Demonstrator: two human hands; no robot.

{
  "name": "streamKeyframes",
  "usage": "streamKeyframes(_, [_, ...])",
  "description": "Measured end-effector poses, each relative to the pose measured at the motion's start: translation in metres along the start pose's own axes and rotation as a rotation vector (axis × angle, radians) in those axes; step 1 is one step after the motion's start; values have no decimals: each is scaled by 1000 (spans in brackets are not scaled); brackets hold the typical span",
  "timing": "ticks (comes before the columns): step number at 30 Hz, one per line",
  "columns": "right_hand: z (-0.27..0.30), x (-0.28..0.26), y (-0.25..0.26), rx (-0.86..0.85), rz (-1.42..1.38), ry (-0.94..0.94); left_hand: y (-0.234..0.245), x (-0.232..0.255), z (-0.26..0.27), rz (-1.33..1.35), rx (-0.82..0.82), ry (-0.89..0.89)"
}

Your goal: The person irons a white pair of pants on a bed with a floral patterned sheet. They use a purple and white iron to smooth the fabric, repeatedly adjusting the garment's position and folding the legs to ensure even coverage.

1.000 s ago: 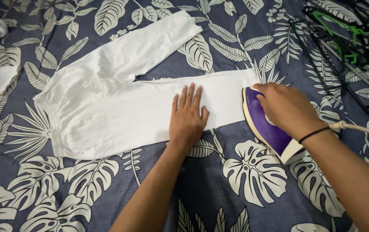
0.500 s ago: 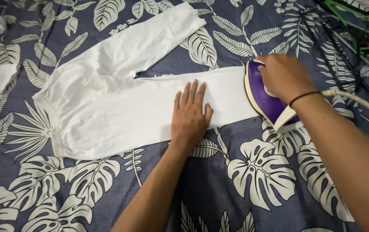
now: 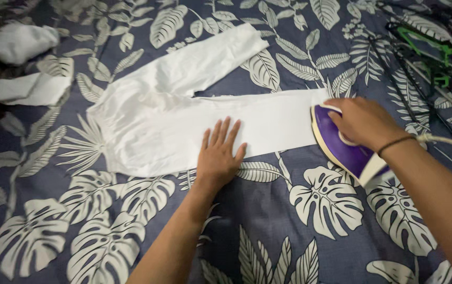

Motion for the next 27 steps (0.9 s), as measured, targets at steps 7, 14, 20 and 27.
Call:
streamKeyframes(7, [39, 24, 6, -25, 156, -60, 32, -29, 45, -59, 13, 81])
streamKeyframes(14, [46, 93, 45, 205, -76, -301, 41, -28, 64, -104, 26, 105])
streamKeyframes(20, [70, 122, 38, 721, -654, -7, 45, -26, 65, -105, 19, 105])
streamKeyframes(27, [90, 153, -24, 649, -1056, 1, 45, -24, 65, -91, 0, 125])
Point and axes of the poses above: each hand's wrist, its own z-axis away from the middle knuckle, its own y-axis out of the back of the hand, x = y × z, the point moved 8 cm from there along -z, towards the middle knuckle, and after that the axes turned 6 degrees about -y, right-handed, at the moved point
